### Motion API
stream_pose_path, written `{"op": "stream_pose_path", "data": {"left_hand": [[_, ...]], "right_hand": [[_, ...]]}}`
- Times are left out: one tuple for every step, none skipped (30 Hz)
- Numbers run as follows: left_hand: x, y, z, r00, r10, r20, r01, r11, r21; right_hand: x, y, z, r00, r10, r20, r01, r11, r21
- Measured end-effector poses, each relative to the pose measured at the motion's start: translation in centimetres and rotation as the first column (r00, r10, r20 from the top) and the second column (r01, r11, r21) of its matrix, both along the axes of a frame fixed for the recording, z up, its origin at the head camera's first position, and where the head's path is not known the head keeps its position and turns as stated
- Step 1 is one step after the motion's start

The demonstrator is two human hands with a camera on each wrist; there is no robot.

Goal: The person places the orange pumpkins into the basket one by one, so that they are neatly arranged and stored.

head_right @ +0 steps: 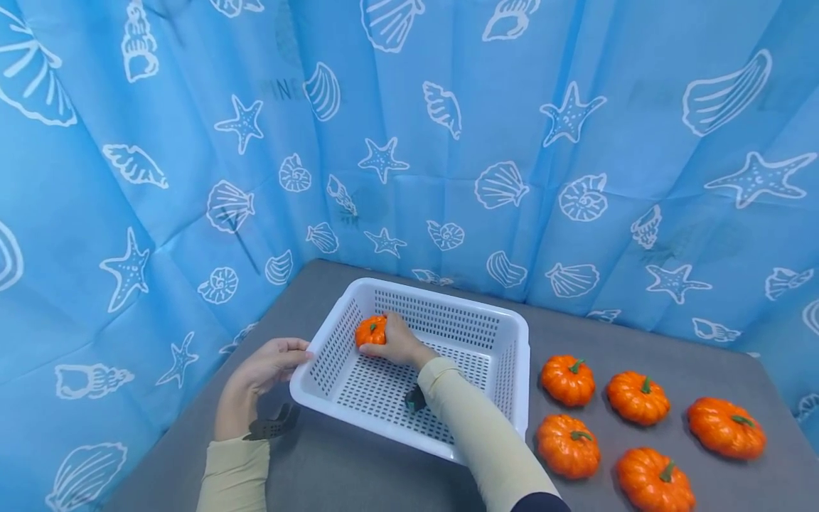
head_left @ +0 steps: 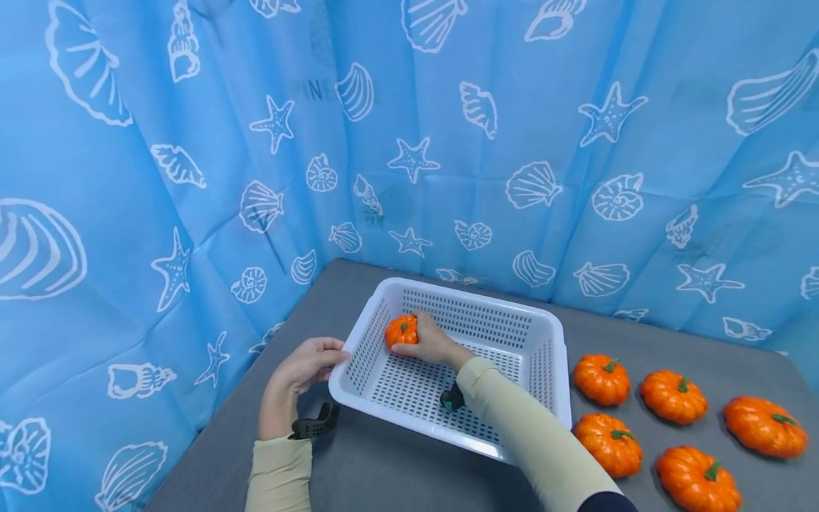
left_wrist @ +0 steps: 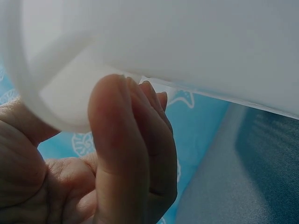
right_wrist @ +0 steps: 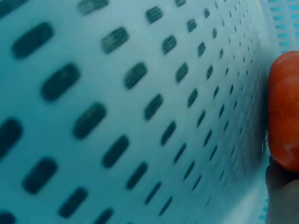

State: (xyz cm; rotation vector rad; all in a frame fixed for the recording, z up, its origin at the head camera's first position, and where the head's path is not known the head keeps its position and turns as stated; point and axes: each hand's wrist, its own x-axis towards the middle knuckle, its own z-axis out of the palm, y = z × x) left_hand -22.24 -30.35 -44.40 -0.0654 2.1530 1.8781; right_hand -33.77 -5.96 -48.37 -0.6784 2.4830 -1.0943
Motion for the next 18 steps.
{"op": "stream_pose_path", "data": {"left_hand": [[0.02,0.01,0.02,1.000,-0.002,-0.001,0.002,1.000,0.001],[0.03,0.02,0.06,1.000,-0.004,-0.001,0.004,1.000,0.002],[0.05,0.03,0.10,1.000,-0.006,-0.002,0.006,1.000,0.003],[0.05,0.03,0.13,1.000,-0.007,-0.002,0.007,1.000,0.005],[0.06,0.04,0.18,1.000,-0.007,-0.003,0.007,1.000,0.005],[0.05,0.04,0.22,1.000,-0.007,-0.003,0.007,1.000,0.007],[0.05,0.04,0.25,1.000,-0.006,-0.003,0.006,1.000,0.007],[0.04,0.03,0.27,1.000,-0.003,-0.001,0.003,1.000,0.007],[0.03,0.03,0.27,1.000,-0.001,0.001,0.001,1.000,0.007],[0.01,0.02,0.27,1.000,0.001,0.003,-0.001,1.000,0.007],[0.00,0.01,0.27,1.000,0.002,0.005,-0.002,1.000,0.006],[-0.01,0.01,0.25,1.000,0.003,0.007,-0.003,1.000,0.007],[-0.01,0.01,0.23,1.000,0.004,0.008,-0.004,1.000,0.007],[-0.01,0.02,0.22,1.000,0.005,0.009,-0.005,1.000,0.007],[0.00,0.03,0.21,1.000,0.006,0.008,-0.006,1.000,0.007],[0.02,0.04,0.21,1.000,0.007,0.007,-0.007,1.000,0.007],[0.03,0.06,0.21,1.000,0.008,0.007,-0.008,1.000,0.007],[0.04,0.08,0.21,1.000,0.008,0.005,-0.008,1.000,0.008]], "right_hand": [[0.00,0.07,-0.01,1.000,0.005,-0.012,-0.005,1.000,0.008],[-0.03,0.14,-0.07,1.000,0.012,-0.026,-0.011,1.000,0.028],[-0.05,0.21,-0.10,0.999,0.018,-0.037,-0.017,0.999,0.047],[-0.07,0.27,-0.12,0.998,0.026,-0.050,-0.023,0.998,0.063],[-0.10,0.33,-0.14,0.997,0.034,-0.064,-0.029,0.997,0.077],[-0.10,0.38,-0.13,0.996,0.042,-0.075,-0.036,0.996,0.086],[-0.10,0.40,-0.12,0.995,0.050,-0.085,-0.042,0.995,0.096],[-0.09,0.41,-0.10,0.995,0.052,-0.088,-0.043,0.994,0.105],[-0.06,0.42,-0.04,0.995,0.052,-0.087,-0.043,0.993,0.107],[-0.02,0.44,0.02,0.995,0.050,-0.086,-0.041,0.993,0.108],[0.01,0.45,0.05,0.995,0.047,-0.084,-0.038,0.993,0.109],[0.04,0.46,0.09,0.996,0.043,-0.079,-0.034,0.993,0.110],[0.07,0.49,0.13,0.996,0.038,-0.075,-0.029,0.993,0.114],[0.11,0.52,0.20,0.997,0.033,-0.067,-0.025,0.993,0.116],[0.14,0.55,0.24,0.997,0.033,-0.065,-0.025,0.993,0.118],[0.15,0.57,0.26,0.997,0.033,-0.063,-0.025,0.993,0.118],[0.15,0.61,0.28,0.997,0.036,-0.061,-0.029,0.993,0.117],[0.13,0.65,0.33,0.998,0.039,-0.059,-0.032,0.993,0.118]]}}
